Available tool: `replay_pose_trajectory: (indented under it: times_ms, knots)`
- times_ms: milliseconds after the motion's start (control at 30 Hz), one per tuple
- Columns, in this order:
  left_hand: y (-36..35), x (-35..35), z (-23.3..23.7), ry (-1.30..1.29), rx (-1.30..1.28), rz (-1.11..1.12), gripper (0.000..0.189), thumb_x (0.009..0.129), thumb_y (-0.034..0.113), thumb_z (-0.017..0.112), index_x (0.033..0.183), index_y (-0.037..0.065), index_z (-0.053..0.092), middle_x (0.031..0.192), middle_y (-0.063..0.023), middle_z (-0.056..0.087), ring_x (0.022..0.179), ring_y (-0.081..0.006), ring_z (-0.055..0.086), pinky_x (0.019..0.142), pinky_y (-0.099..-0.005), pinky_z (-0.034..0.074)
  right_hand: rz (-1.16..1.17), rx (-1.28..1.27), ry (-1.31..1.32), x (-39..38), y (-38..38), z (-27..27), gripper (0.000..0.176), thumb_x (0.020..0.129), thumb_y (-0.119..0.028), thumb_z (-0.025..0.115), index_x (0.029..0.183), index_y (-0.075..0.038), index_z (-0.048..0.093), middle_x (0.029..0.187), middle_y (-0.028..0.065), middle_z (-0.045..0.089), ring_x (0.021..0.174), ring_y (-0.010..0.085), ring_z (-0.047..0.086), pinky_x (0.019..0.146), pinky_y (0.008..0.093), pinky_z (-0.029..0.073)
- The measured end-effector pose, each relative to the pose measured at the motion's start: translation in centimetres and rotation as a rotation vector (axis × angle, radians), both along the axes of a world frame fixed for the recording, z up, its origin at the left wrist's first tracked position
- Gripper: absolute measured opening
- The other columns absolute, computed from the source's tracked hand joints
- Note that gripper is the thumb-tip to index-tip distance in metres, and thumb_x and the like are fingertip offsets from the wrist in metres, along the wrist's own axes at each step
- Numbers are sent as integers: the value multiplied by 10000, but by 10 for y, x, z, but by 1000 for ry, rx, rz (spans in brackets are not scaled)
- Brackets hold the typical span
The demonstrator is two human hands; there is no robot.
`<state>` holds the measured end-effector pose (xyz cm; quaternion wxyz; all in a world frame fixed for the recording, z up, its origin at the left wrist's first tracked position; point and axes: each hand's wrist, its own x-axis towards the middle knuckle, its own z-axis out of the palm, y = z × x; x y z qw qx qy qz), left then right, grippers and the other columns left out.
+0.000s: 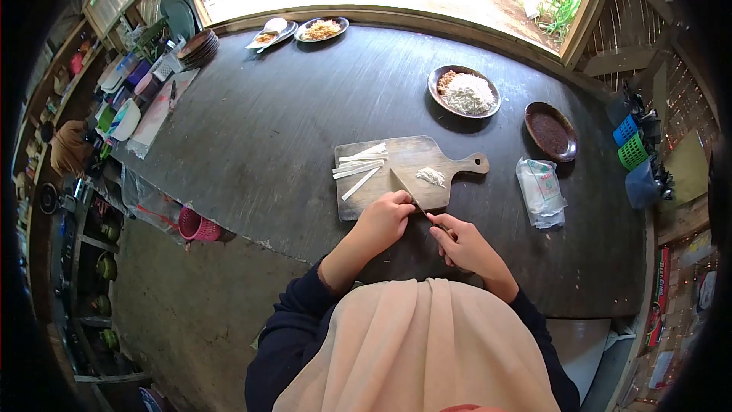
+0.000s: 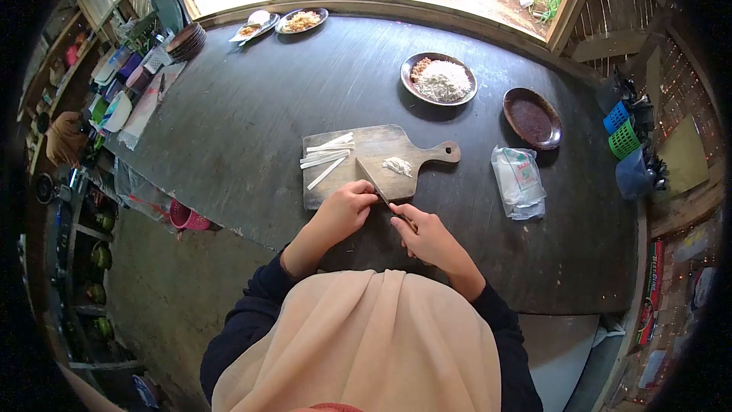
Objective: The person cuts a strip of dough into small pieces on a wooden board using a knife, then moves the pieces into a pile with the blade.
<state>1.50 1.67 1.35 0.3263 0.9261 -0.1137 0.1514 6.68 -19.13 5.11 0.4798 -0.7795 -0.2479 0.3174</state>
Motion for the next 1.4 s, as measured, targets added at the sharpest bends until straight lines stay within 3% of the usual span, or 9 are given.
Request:
replay_pose_trajectory:
  times_ms: [100, 700, 767, 1067, 1167, 1400]
  knots:
    - [1, -1, 0, 7, 3, 5, 197, 770, 1, 613, 950, 11, 692, 1007, -122, 625, 937, -317, 619, 836, -381, 506, -25, -1, 89, 1, 2, -3, 333, 989, -184, 545, 1297, -59, 564, 615, 17, 558, 469, 72, 512, 449, 241, 417]
    - [-2, 0, -1, 30, 0, 53, 180, 768, 10, 607, 920, 15, 704, 986, -108, 638, 920, -306, 629, 831, -380, 509, -1, -9, 20, 4, 6, 0, 333, 982, -204, 550, 1272, -43, 576, 582, 38, 550, 458, 92, 517, 440, 272, 425]
    - [-2, 0, -3, -18, 47, 54, 169, 783, 52, 606, 907, 45, 720, 989, -68, 644, 929, -270, 632, 799, -365, 526, -19, 1, 38, 6, 5, -7, 330, 982, -207, 553, 1268, -45, 580, 582, 34, 547, 456, 90, 512, 436, 268, 421]
    - [-1, 1, 1, -9, 23, 18, 179, 759, -8, 595, 905, -3, 699, 988, -123, 650, 912, -309, 635, 819, -373, 518, -14, 9, -2, 3, 6, -1, 317, 972, -200, 567, 1241, -36, 590, 574, 45, 542, 455, 102, 519, 447, 280, 431]
    - [-1, 1, -2, 24, 26, 33, 178, 776, 31, 593, 900, 40, 720, 985, -82, 642, 925, -287, 628, 806, -373, 522, -12, -3, -36, 3, 6, -1, 318, 968, -198, 571, 1238, -31, 589, 584, 60, 554, 464, 112, 533, 456, 288, 440]
    - [-3, -2, 1, 23, 58, 43, 188, 781, 25, 585, 912, 41, 718, 980, -81, 636, 923, -283, 628, 802, -370, 522, -8, -10, -37, 5, 7, 0, 318, 965, -195, 577, 1238, -32, 588, 600, 72, 558, 464, 124, 528, 464, 293, 449]
